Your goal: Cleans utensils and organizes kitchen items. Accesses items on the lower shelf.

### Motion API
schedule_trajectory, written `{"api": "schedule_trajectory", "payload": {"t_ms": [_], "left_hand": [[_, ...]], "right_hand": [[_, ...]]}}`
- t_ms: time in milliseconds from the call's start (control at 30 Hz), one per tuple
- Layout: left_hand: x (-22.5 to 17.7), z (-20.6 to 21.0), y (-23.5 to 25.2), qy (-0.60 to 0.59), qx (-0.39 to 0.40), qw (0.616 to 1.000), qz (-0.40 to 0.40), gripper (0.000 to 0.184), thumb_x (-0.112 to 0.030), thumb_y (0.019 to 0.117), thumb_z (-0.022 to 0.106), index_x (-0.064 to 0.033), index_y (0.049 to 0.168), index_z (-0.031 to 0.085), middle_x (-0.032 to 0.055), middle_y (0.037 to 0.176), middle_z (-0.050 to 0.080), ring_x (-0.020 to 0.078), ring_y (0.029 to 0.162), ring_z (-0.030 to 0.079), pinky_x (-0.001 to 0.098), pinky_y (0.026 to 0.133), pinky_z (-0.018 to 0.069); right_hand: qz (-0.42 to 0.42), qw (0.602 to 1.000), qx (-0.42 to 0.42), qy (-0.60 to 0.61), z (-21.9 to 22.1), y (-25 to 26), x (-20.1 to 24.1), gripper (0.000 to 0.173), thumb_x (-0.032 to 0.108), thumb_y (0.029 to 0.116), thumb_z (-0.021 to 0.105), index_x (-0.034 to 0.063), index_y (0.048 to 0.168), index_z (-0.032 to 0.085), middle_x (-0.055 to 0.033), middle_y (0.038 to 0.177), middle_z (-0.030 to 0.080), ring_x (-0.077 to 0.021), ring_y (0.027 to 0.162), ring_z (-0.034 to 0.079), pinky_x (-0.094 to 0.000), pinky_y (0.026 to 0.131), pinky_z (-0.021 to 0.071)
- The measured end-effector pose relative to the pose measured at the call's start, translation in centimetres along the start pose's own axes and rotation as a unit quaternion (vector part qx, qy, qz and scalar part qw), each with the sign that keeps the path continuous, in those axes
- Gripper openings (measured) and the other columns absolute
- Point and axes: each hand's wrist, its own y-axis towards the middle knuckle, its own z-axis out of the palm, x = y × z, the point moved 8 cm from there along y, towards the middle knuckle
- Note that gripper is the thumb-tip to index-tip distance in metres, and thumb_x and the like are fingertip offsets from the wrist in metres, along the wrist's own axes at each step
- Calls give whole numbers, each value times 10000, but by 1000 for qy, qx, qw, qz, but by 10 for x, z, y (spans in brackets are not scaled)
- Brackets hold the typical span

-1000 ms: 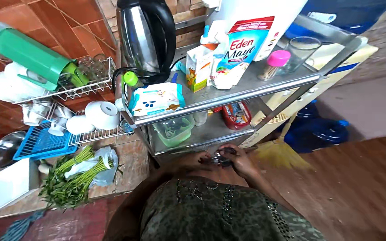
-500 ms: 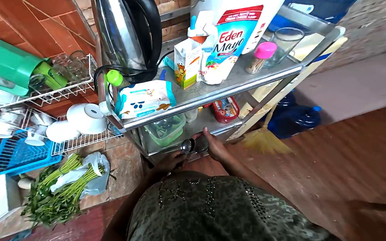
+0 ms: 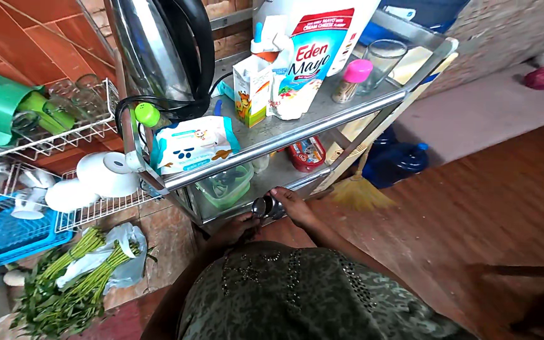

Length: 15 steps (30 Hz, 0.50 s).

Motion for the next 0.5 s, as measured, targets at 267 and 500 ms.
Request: {"api": "schedule_trajectory", "payload": {"t_ms": [267, 500], "left_hand": [[3, -3, -3, 18, 18, 1000, -17, 202, -173, 1046, 573, -24, 1176, 609, 32, 899, 684, 98, 749, 648, 252, 699, 555], [15, 0, -10, 58, 25, 998, -29, 202, -174, 1054, 552, -56, 1211, 595, -29, 862, 632, 42, 715, 593, 212, 679, 521]], "right_hand": [[-59, 982, 42, -175, -4, -6, 10, 354, 291, 1102, 457, 76, 1105, 739, -24, 1032, 739, -61, 960, 673, -319, 920, 544], [65, 972, 188, -126, 0, -13, -3, 329, 248, 1067, 542, 70, 1325, 642, -90, 1146, 694, -130, 888, 687, -345, 756, 605]]}}
